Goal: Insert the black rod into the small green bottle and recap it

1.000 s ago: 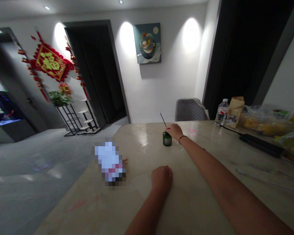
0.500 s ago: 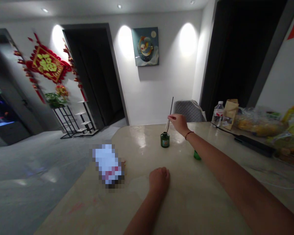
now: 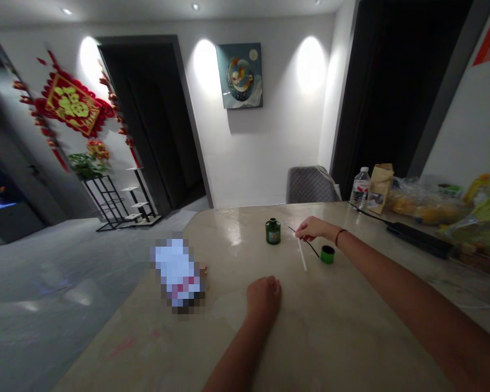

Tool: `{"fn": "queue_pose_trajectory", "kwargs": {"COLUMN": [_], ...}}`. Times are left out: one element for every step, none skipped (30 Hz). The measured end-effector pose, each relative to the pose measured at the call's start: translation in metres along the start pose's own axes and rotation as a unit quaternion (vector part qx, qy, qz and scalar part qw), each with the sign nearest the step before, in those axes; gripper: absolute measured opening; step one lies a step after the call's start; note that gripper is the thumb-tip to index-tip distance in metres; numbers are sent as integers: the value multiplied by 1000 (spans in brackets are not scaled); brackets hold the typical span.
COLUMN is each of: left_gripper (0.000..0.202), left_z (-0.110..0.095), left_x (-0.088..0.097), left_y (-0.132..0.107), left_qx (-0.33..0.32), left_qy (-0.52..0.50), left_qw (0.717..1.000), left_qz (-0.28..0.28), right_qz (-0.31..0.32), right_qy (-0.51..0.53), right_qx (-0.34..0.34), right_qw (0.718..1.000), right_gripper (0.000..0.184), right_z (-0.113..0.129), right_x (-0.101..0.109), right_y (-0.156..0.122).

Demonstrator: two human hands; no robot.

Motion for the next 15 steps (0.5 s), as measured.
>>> {"fn": "queue_pose_trajectory", "kwargs": {"left_gripper": [37, 37, 36, 36, 36, 36, 36, 35, 35, 35, 35, 36, 36, 36, 36], "left_z": [0, 0, 0, 0, 0, 0, 0, 0, 0, 0, -1, -1, -1, -1, -1], "left_x": [0, 1, 1, 1, 0, 0, 0, 1, 1, 1, 1, 1, 1, 1, 1], "left_y": [0, 0, 0, 0, 0, 0, 0, 0, 0, 0, 0, 0, 0, 0, 0], "left_qx": [-1, -1, 0, 2, 4, 6, 6, 4, 3, 3, 3, 4, 6, 9, 10], "left_qy": [-1, -2, -3, -3, -3, -2, -1, 0, 1, 1, 1, 1, 0, -1, -2], "left_qw": [1000, 1000, 1000, 1000, 1000, 1000, 1000, 1000, 1000, 1000, 1000, 1000, 1000, 1000, 1000], "left_qz": [0, 1, 3, 5, 7, 7, 6, 5, 4, 3, 3, 4, 6, 9, 11], "right_qz": [-32, -53, -69, -83, -91, -98, -103, -105, -104, -101, -98, -93, -89, -87, -85], "right_qy": [-61, -88, -109, -124, -132, -144, -156, -168, -179, -190, -200, -209, -217, -224, -230], "right_qx": [-2, -2, 0, 2, 4, 6, 8, 10, 13, 16, 20, 25, 29, 32, 32], "right_qw": [998, 995, 992, 989, 987, 985, 982, 980, 978, 976, 975, 973, 972, 970, 969], "right_gripper": [14, 13, 12, 11, 10, 10, 11, 11, 11, 11, 10, 10, 10, 11, 10], "right_z": [-4, -7, -10, -12, -14, -16, -17, -18, -19, -20, -20, -20, -20, -20, -21], "right_x": [-6, -12, -17, -22, -27, -31, -35, -39, -42, -44, -46, -46, -46, -44, -41], "right_y": [2, 4, 6, 8, 10, 11, 11, 11, 10, 9, 7, 5, 3, 0, -2]}}
Point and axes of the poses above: each hand's wrist, its own y-axis towards the middle knuckle, its own x-axis out of the back of the hand, z = x × y, the point moved 4 cm from there along y, towards the middle knuckle, and after that the axes turned 15 degrees about -x, right-handed, at the moved point
